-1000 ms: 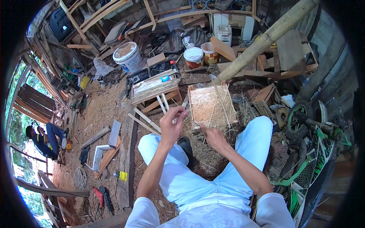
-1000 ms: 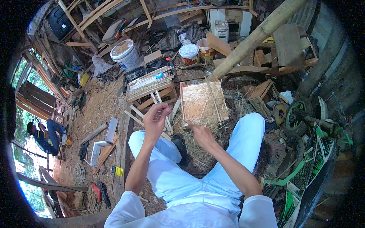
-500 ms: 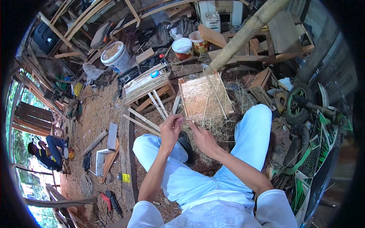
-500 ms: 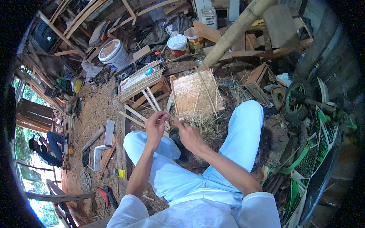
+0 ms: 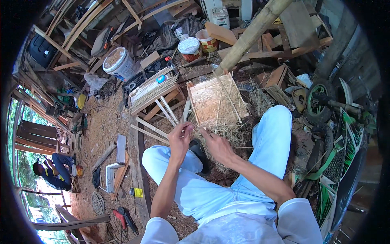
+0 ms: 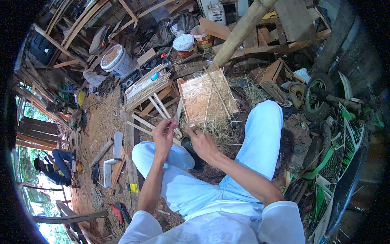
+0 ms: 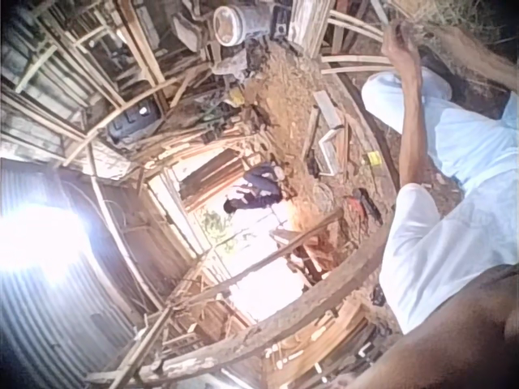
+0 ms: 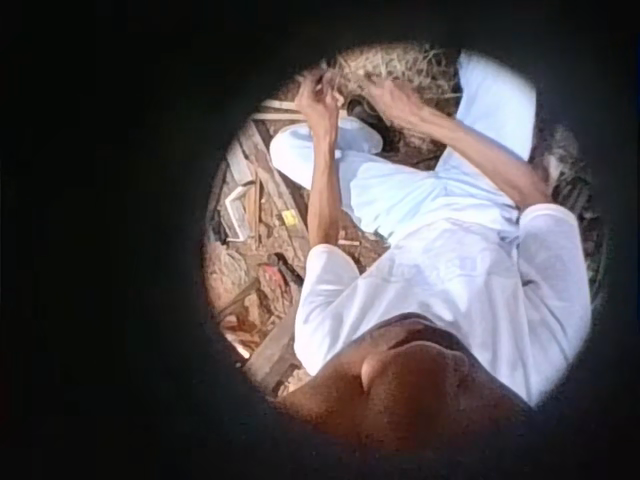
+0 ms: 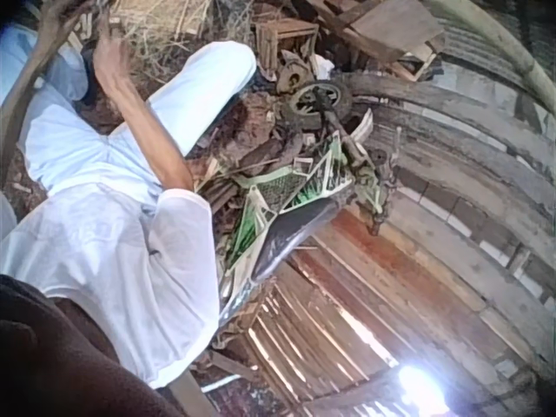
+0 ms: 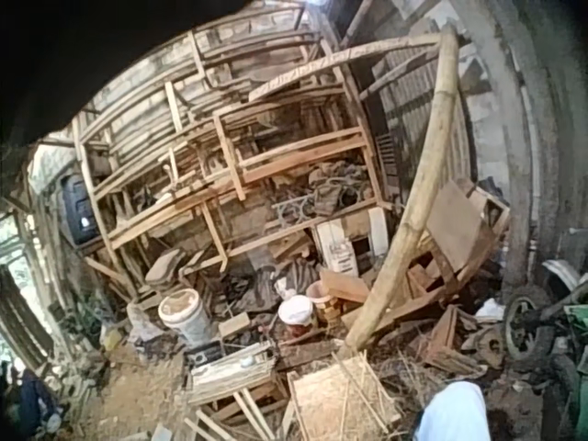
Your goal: Trimming and shaping thin wooden strips using a knife to construct or repair a small structure like a bird cage.
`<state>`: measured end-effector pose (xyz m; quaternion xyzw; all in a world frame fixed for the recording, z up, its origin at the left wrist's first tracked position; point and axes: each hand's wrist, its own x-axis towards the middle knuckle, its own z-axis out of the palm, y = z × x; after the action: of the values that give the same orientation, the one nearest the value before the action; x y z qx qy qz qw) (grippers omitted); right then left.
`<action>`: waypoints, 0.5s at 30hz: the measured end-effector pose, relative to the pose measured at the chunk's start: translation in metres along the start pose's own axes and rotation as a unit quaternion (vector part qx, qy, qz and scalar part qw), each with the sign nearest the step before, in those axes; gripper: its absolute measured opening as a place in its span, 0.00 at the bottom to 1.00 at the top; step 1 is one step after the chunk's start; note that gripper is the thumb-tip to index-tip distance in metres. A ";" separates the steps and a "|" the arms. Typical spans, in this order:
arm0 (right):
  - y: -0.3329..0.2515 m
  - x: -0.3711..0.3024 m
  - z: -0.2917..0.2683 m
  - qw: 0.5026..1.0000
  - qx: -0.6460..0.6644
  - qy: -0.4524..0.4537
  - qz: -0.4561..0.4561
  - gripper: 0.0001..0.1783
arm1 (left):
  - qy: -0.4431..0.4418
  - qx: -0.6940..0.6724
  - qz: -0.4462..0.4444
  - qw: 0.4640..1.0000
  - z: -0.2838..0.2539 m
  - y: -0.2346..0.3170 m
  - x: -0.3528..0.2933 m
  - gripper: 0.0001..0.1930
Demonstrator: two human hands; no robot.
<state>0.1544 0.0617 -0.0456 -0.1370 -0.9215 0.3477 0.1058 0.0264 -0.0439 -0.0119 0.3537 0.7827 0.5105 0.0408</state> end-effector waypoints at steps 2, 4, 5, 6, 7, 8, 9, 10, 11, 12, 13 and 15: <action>0.013 0.001 0.006 1.000 0.009 -0.002 0.009 0.32 | -0.004 -0.007 -0.005 1.000 0.003 0.002 0.002 0.04; 0.023 0.003 0.013 0.999 -0.017 -0.016 0.048 0.32 | -0.006 -0.012 -0.008 1.000 0.003 0.004 0.002 0.04; 0.022 0.002 0.014 0.999 -0.018 -0.015 0.048 0.32 | -0.015 0.008 -0.008 1.000 0.001 0.004 0.001 0.04; 0.021 0.000 0.015 0.999 -0.025 -0.018 0.041 0.30 | -0.023 0.028 -0.008 0.999 0.000 0.004 0.001 0.04; 0.015 -0.001 0.009 0.999 -0.032 -0.024 0.032 0.29 | -0.021 0.027 -0.009 0.999 0.000 0.003 -0.002 0.04; 0.013 0.000 0.008 0.999 -0.034 -0.026 0.030 0.29 | -0.020 0.036 0.008 0.999 -0.001 0.000 -0.004 0.04; 0.012 0.001 0.008 1.000 -0.005 -0.018 0.025 0.29 | -0.019 0.046 0.025 0.998 -0.001 -0.001 -0.006 0.04; 0.011 0.001 0.008 0.999 0.027 -0.007 0.023 0.29 | -0.019 0.047 0.025 0.998 -0.001 0.003 -0.005 0.04; 0.015 0.000 0.008 0.999 0.028 -0.006 0.023 0.29 | -0.012 0.027 0.010 1.000 -0.002 0.009 -0.003 0.04; 0.022 -0.001 0.009 0.999 0.030 -0.001 0.033 0.29 | -0.004 0.007 -0.005 1.000 -0.002 0.013 -0.001 0.04; 0.027 -0.001 0.010 0.999 0.031 0.003 0.042 0.30 | -0.003 0.007 -0.005 1.000 -0.004 0.010 0.000 0.04; 0.034 0.001 0.015 0.999 0.026 0.004 0.042 0.30 | 0.022 0.015 0.010 1.000 -0.008 0.004 0.002 0.04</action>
<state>0.1553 0.0775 -0.0796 -0.1742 -0.9052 0.3750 0.0979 0.0235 -0.0486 -0.0044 0.3502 0.7878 0.5066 0.0129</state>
